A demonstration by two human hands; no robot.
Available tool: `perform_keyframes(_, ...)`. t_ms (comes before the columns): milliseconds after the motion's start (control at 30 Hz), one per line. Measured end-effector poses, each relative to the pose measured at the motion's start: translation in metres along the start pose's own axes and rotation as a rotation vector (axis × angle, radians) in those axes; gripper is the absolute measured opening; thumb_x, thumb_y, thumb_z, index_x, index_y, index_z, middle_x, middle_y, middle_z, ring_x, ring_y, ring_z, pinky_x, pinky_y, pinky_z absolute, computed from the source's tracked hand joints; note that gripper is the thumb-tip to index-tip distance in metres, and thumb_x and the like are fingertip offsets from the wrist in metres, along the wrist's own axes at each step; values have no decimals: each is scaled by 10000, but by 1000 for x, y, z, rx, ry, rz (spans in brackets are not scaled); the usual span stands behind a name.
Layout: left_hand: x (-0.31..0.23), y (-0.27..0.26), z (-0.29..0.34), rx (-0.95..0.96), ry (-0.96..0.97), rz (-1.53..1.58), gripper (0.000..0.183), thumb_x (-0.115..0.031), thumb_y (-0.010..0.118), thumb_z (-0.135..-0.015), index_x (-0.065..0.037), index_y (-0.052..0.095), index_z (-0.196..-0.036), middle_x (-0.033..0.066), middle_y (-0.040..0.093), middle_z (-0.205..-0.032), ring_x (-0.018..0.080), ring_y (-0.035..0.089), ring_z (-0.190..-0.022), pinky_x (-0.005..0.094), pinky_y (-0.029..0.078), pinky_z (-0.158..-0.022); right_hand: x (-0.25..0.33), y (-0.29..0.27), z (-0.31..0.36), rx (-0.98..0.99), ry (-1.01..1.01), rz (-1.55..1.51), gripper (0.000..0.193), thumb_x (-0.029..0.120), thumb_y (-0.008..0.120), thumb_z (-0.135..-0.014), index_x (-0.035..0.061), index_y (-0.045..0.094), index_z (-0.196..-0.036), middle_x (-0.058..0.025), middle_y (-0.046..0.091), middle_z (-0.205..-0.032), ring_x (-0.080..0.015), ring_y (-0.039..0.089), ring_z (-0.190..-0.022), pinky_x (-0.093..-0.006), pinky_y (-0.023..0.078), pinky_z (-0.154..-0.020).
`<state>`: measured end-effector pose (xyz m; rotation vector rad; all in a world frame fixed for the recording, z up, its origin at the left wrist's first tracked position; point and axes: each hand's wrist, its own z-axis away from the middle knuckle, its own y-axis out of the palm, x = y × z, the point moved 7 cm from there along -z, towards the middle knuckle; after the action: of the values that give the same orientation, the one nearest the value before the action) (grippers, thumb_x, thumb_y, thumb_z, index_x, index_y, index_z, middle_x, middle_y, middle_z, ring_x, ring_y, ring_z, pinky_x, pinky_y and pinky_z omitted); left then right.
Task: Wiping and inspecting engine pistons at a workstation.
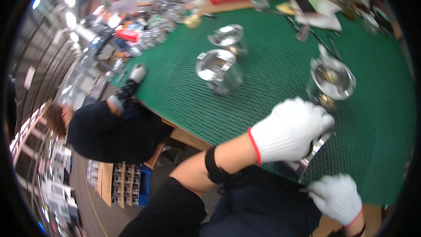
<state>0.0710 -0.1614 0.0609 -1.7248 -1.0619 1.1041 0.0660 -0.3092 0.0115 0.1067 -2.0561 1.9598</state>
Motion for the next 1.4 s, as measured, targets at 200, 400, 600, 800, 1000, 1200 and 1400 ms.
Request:
perform_keyframes(200,95,31,113,-878,-622,1127,519,-124,694,-813,-51,519,-1296,147,523,-1337,268,510,-1242,392,425,-1045,-27,12,23,-227,438,-828,207,43,538,-692,-50,675,-817,-123,649,-647,-153,592,-524,-272,465,-498)
perform_keyframes(400,75,30,134,-491,-515,673,1279,-319,858,-657,0,-47,-1503,238,276,-1500,323,295,-1399,423,255,-1147,-31,35,-1,-98,656,-1265,244,90,487,-778,-58,636,-903,-106,637,-637,-100,518,-419,-223,437,-403)
perform_keyframes(600,76,27,136,-490,-607,648,907,-233,811,-737,2,306,-1453,153,613,-1138,243,574,-1100,386,428,-1002,-58,60,10,-335,657,-1557,226,129,500,-791,-52,554,-915,-106,572,-576,-124,466,-370,-230,386,-327)
perform_keyframes(800,91,35,136,-464,-550,737,651,-176,725,-819,-25,430,-1380,120,593,-1153,224,564,-1096,359,439,-996,-67,69,32,-489,474,-1689,373,338,608,-876,-24,532,-926,-100,534,-547,-128,420,-338,-240,352,-301)
perform_keyframes(1000,98,8,53,-210,-203,316,454,-255,662,-706,-107,654,-1135,136,644,-1140,318,595,-1096,399,455,-978,-45,59,3,-361,463,-1722,469,406,562,-914,-18,596,-1110,-65,571,-674,-70,393,-412,-210,293,-364)
perform_keyframes(1200,-26,-6,32,-172,133,-160,433,-106,667,-704,-51,589,-1126,116,620,-1095,313,598,-1057,433,470,-928,-37,27,18,-293,571,-1274,318,254,499,-905,-15,670,-902,-85,674,-787,-102,550,-592,-237,436,-517)
perform_keyframes(1400,-31,6,29,-157,111,-266,500,-141,686,-683,-70,581,-1168,89,597,-1155,277,572,-1103,433,451,-974,-35,6,-1,-368,514,-978,259,235,528,-905,21,672,-874,-133,652,-774,-253,634,-703,-343,505,-680)
